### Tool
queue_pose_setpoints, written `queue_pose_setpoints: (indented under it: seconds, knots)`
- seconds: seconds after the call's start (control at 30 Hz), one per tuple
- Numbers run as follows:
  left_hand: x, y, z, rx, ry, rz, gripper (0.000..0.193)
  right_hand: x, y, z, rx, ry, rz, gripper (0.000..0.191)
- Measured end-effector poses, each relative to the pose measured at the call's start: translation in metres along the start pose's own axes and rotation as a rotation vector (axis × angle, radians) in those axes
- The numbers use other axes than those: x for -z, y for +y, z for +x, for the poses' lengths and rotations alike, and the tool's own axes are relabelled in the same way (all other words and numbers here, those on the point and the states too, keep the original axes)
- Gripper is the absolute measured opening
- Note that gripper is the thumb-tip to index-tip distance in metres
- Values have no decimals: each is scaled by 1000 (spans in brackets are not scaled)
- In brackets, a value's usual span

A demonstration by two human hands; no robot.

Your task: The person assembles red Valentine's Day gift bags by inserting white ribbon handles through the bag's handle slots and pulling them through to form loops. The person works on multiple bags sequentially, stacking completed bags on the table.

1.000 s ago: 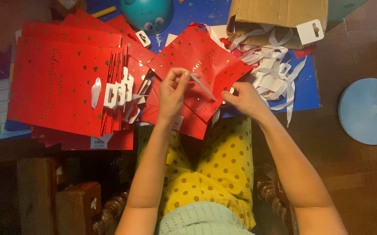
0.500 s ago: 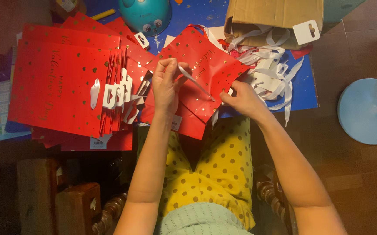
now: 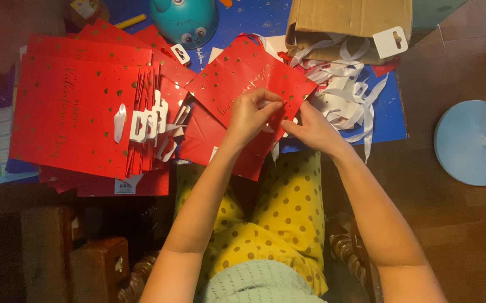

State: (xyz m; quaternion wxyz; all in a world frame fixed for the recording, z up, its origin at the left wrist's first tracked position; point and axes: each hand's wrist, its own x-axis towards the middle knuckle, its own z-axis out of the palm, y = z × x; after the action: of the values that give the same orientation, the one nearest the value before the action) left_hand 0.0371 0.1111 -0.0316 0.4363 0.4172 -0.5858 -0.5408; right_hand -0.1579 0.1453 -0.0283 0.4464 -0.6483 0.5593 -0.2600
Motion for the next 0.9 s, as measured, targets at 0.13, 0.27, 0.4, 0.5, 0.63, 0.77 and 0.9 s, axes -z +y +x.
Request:
queue_pose_setpoints:
  seconds: [0.13,0.27,0.4,0.5,0.63,0.77,0.9]
  knots:
    - [-6,6,-4,36,-22,127,13,2,-2,-1,199,-16,94,64]
    - [-8,10,-7,29,-8,331,11,1,0,-1,133,-29,46,63]
    - [-15,12,-3,-274,75,508,6,9,2,1,24,-127,136,61]
    - [-19,11,-2,-276,79,503,6,33,4,0,-50,-275,365,52]
    - [-22,7,-2,-301,78,556,5,43,13,0,-132,-213,419,35]
    - [-27,3,3,-316,76,658,6,24,28,5,-53,-104,361,26]
    - [-25,1,5,-307,79,597,9,17,38,7,-22,-26,320,24]
